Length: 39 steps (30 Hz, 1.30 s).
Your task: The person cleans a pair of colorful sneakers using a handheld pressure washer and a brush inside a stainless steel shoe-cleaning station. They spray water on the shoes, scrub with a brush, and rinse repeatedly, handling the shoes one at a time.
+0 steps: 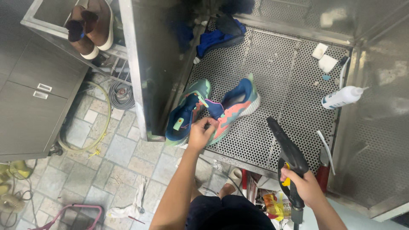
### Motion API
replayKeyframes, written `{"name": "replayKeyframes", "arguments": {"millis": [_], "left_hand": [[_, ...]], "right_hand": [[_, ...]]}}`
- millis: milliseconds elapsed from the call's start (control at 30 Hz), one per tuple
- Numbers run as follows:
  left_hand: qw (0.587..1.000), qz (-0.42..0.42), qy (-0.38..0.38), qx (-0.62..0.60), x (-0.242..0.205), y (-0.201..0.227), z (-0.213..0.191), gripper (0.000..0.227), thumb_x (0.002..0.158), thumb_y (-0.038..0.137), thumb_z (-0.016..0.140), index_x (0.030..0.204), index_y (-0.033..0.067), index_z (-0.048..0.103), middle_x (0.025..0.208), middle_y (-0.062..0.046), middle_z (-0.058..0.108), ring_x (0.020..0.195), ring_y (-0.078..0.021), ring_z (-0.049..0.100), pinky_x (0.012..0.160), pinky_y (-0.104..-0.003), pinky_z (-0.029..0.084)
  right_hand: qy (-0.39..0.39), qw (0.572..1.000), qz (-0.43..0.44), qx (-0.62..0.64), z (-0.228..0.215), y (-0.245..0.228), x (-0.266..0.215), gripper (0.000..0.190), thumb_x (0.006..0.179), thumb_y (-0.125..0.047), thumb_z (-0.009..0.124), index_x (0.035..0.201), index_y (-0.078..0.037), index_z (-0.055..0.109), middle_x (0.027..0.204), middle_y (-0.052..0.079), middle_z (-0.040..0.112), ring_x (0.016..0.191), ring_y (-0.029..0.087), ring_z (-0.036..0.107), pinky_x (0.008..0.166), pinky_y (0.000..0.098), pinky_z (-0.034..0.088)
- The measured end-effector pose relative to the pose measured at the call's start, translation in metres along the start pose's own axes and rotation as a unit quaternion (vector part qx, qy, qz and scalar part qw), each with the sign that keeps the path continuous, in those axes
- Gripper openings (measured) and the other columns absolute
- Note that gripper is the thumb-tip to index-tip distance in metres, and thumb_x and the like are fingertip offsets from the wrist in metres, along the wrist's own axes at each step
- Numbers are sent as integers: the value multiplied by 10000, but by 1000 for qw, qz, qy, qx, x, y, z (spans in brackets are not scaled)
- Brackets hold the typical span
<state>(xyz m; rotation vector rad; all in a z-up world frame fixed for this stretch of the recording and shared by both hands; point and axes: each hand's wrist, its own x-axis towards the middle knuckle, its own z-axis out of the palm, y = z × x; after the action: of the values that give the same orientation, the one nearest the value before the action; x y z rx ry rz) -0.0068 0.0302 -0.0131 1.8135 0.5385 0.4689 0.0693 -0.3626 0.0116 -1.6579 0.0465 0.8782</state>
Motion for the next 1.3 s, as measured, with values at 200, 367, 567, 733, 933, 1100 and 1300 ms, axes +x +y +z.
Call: {"name": "replayKeyframes", "arguments": {"millis": [200,367,567,733,933,1100,1300], "left_hand": [[1000,-21,-23,4,-5,-2,5,202,995,180,659,947,-8,714,768,-93,728,668,-125,660,649,-289,537],[998,-14,-53,-12,-15,4,-9,130,966,160,632,976,44,687,881,-88,731,838,-209,679,789,-327,543],[964,173,-30,199,-46,26,-9,265,734,208,800,949,91,699,1080,-92,663,1091,-320,592,956,-457,435],[959,151,28,236,-57,29,13,172,787,240,807,883,122,728,1047,-15,673,1100,-270,598,1038,-457,403],[953,153,42,257,-60,24,20,148,823,241,781,896,115,755,1017,23,720,1122,-241,603,1115,-494,362],[950,163,59,260,-60,18,21,150,809,258,771,862,117,775,1003,33,749,1107,-227,611,1083,-486,367],[952,151,75,257,-60,15,26,150,843,286,750,808,143,781,965,53,775,1083,-203,619,1065,-470,353]], "right_hand": [[1,1000,5,-5,7,-2,-3,195,878,-152,703,985,7,672,773,99,670,766,205,657,749,366,515],[16,998,61,-19,3,0,-8,219,889,-168,701,977,32,681,780,114,679,776,216,662,763,377,519],[20,999,27,-11,-1,6,-8,218,894,-170,684,1013,13,687,780,108,676,790,205,663,773,359,506],[34,998,54,-12,-3,18,-9,226,890,-173,696,1010,18,701,794,109,686,789,205,666,761,361,516],[39,997,59,-16,-4,29,-5,243,883,-188,715,1004,23,705,784,113,698,763,209,673,733,364,524],[38,998,52,-1,-6,37,-5,239,879,-183,722,1001,21,708,780,102,687,769,199,682,743,353,531],[32,997,61,-33,0,32,-6,232,885,-180,720,995,23,712,782,103,700,770,196,675,750,345,519]]}}
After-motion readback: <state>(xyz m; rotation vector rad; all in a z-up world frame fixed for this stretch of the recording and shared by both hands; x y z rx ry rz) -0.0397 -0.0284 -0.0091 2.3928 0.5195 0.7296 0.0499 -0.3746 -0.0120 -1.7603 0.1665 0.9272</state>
